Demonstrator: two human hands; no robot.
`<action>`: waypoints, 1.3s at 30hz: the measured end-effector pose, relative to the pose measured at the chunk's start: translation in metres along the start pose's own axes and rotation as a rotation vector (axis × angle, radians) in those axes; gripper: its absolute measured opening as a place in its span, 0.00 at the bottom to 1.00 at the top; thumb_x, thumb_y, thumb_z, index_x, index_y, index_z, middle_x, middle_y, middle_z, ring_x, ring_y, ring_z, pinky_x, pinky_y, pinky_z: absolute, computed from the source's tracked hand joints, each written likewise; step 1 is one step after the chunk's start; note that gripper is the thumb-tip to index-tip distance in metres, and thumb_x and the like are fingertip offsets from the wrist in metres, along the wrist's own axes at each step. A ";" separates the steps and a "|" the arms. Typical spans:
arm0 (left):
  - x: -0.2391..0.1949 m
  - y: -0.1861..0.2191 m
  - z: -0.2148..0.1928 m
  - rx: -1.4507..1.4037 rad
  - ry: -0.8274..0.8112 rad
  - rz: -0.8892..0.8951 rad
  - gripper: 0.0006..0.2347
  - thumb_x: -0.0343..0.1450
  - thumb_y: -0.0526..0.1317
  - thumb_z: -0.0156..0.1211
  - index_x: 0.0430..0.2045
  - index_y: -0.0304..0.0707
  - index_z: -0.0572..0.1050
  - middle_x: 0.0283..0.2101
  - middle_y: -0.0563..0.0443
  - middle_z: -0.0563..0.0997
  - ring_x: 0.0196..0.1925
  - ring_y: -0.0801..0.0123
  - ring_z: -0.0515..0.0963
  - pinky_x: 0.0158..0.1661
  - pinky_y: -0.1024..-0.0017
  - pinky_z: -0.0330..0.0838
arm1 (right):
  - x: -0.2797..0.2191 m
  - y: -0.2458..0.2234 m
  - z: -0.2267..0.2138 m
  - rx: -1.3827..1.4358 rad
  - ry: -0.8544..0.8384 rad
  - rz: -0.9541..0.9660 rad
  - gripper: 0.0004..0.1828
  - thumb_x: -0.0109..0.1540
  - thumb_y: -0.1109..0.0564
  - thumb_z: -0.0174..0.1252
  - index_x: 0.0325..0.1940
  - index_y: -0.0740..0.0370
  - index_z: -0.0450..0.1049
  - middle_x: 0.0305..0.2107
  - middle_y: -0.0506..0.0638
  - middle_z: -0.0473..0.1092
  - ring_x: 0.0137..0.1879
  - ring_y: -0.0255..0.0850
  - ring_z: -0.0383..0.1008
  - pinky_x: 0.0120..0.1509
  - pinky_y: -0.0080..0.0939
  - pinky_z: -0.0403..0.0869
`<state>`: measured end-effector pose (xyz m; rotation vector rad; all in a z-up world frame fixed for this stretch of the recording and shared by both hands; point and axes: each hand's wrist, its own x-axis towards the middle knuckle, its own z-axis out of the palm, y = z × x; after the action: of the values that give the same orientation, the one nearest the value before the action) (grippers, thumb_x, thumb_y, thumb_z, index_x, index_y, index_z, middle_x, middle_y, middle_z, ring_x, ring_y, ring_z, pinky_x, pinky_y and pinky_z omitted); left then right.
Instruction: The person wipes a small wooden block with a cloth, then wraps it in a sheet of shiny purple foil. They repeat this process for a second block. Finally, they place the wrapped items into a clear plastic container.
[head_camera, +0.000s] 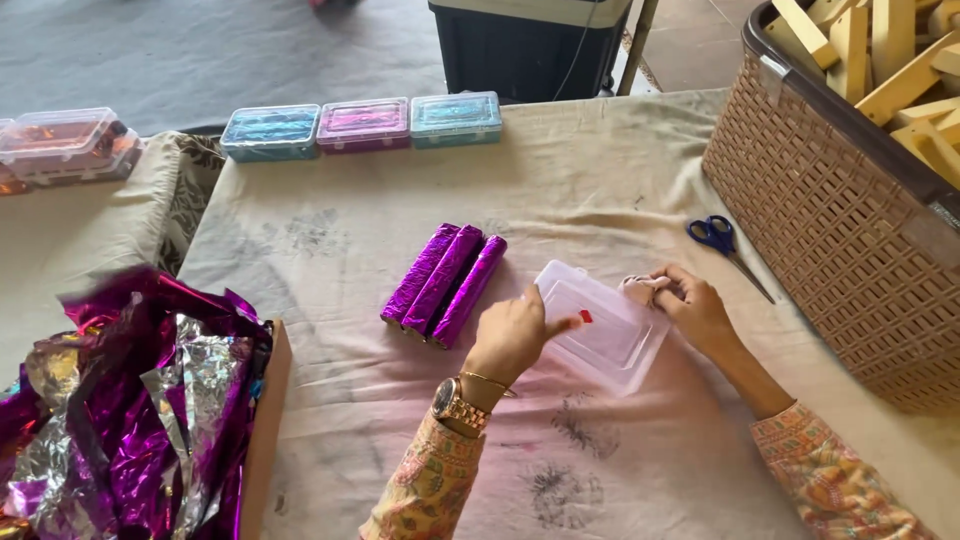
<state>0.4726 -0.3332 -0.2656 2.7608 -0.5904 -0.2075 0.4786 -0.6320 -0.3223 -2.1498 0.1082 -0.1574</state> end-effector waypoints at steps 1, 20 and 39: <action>0.003 0.002 -0.007 -0.002 0.000 0.000 0.38 0.71 0.69 0.50 0.54 0.22 0.67 0.43 0.31 0.83 0.40 0.50 0.85 0.38 0.59 0.79 | 0.000 0.007 0.002 -0.002 -0.001 0.001 0.12 0.63 0.65 0.53 0.50 0.65 0.75 0.36 0.52 0.77 0.40 0.35 0.76 0.45 0.34 0.73; -0.004 0.011 -0.017 0.060 0.017 0.099 0.34 0.65 0.47 0.71 0.67 0.50 0.61 0.66 0.29 0.65 0.64 0.31 0.69 0.56 0.36 0.69 | -0.054 -0.051 0.026 0.167 0.240 -0.417 0.09 0.67 0.65 0.55 0.52 0.64 0.72 0.40 0.50 0.73 0.41 0.34 0.73 0.43 0.32 0.73; 0.041 -0.048 -0.007 0.355 0.978 0.069 0.11 0.71 0.37 0.64 0.43 0.49 0.69 0.47 0.57 0.71 0.51 0.65 0.76 0.46 0.63 0.75 | -0.064 -0.060 0.042 -0.314 -0.114 -0.928 0.11 0.60 0.62 0.59 0.46 0.57 0.77 0.43 0.51 0.75 0.48 0.50 0.76 0.53 0.50 0.74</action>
<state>0.5293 -0.3069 -0.2776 2.6747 -0.4526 1.2865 0.4234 -0.5554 -0.2996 -2.3545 -0.9986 -0.5755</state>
